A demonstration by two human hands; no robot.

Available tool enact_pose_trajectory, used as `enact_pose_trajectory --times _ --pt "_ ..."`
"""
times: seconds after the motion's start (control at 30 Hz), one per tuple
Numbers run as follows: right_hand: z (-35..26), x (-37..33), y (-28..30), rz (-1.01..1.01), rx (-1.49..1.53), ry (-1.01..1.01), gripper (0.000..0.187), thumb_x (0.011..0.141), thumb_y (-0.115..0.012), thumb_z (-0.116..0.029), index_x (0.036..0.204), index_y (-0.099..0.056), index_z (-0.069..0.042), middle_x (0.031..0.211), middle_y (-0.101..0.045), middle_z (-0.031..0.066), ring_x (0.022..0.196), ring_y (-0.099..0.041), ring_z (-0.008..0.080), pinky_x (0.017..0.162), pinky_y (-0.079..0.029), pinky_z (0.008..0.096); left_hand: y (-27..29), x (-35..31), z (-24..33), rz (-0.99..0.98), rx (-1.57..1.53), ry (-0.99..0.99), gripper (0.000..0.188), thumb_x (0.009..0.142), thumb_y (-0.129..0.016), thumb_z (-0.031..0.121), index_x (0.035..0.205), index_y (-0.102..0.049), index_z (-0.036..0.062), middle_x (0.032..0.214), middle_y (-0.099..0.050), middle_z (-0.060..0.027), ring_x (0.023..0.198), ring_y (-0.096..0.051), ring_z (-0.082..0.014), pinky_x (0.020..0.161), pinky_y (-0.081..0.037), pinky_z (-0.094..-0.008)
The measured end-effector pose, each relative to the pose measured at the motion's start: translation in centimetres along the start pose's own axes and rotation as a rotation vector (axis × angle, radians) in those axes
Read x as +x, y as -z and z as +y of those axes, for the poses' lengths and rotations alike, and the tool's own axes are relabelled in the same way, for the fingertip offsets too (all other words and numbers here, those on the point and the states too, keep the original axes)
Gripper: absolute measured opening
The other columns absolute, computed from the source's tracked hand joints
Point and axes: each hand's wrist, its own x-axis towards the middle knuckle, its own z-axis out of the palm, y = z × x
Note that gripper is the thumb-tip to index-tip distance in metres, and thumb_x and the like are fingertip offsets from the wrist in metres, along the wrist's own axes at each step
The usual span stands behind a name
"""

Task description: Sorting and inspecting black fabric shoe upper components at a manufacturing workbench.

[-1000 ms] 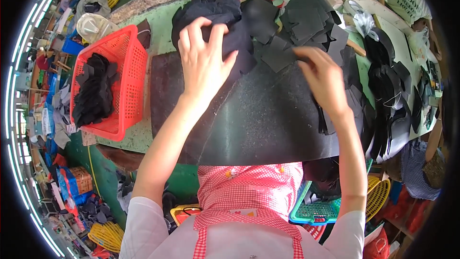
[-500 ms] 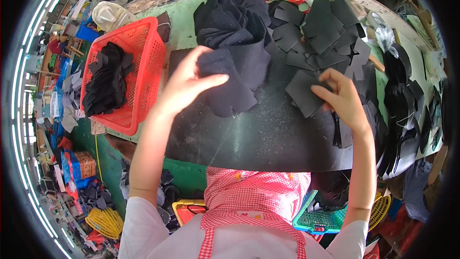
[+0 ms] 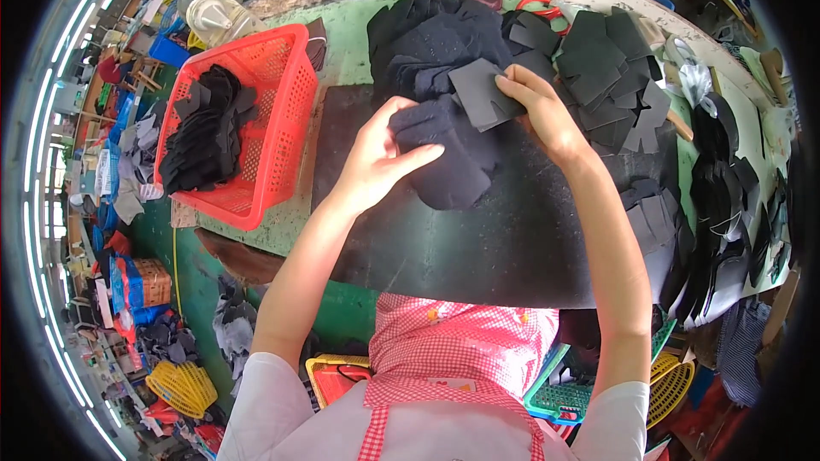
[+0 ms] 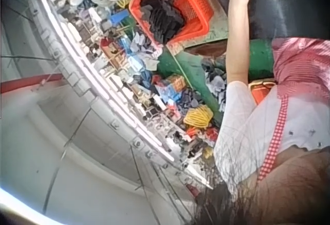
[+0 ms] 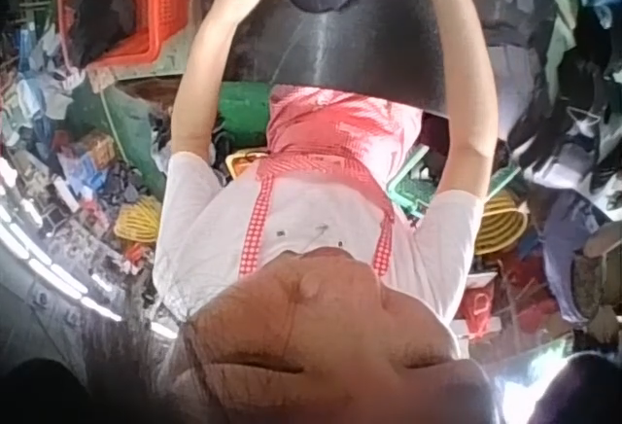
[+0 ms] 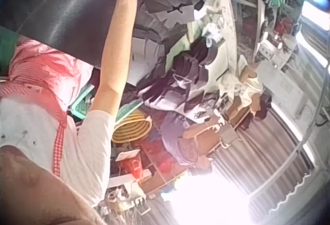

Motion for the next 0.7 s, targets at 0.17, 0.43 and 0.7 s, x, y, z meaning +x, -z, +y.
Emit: enact_pose_trajectory --times 0.17,0.43,0.7 --pt "0.0 -1.4 -0.3 0.325 0.177 0.059 0.017 0.102 -0.058 -0.031 0.091 -0.059 -0.018 0.090 -0.055 -0.0095 0.084 -0.048 0.0029 0.077 -0.037 0.0242 1.1 -0.3 -1.6 0.162 0.290 -0.088 0.036 0.088 -0.076 0.004 0.118 -0.056 0.0026 0.105 -0.066 -0.0083 0.104 -0.065 -0.0148 0.091 -0.051 -0.0306" --pt "1.3 -2.7 -1.4 -0.031 0.470 0.088 0.015 0.107 -0.051 -0.023 0.099 -0.055 -0.012 0.097 -0.057 -0.0037 0.095 -0.056 0.0066 0.086 -0.044 0.0243 -1.0 0.1 -0.4 0.547 1.213 -0.580 0.064 0.074 -0.087 0.015 0.132 -0.059 0.0124 0.126 -0.049 -0.0143 0.113 -0.053 -0.0310 0.092 -0.050 -0.0403" --pt "1.8 -6.5 0.1 0.016 0.353 0.108 0.023 0.107 -0.054 -0.030 0.104 -0.059 -0.008 0.093 -0.063 -0.0019 0.084 -0.061 0.0072 0.074 -0.045 0.0219 0.1 -3.0 -3.6 0.024 1.125 -0.606 0.055 0.070 -0.088 0.017 0.122 -0.069 0.0186 0.132 -0.051 -0.0100 0.119 -0.051 -0.0316 0.093 -0.052 -0.0425"
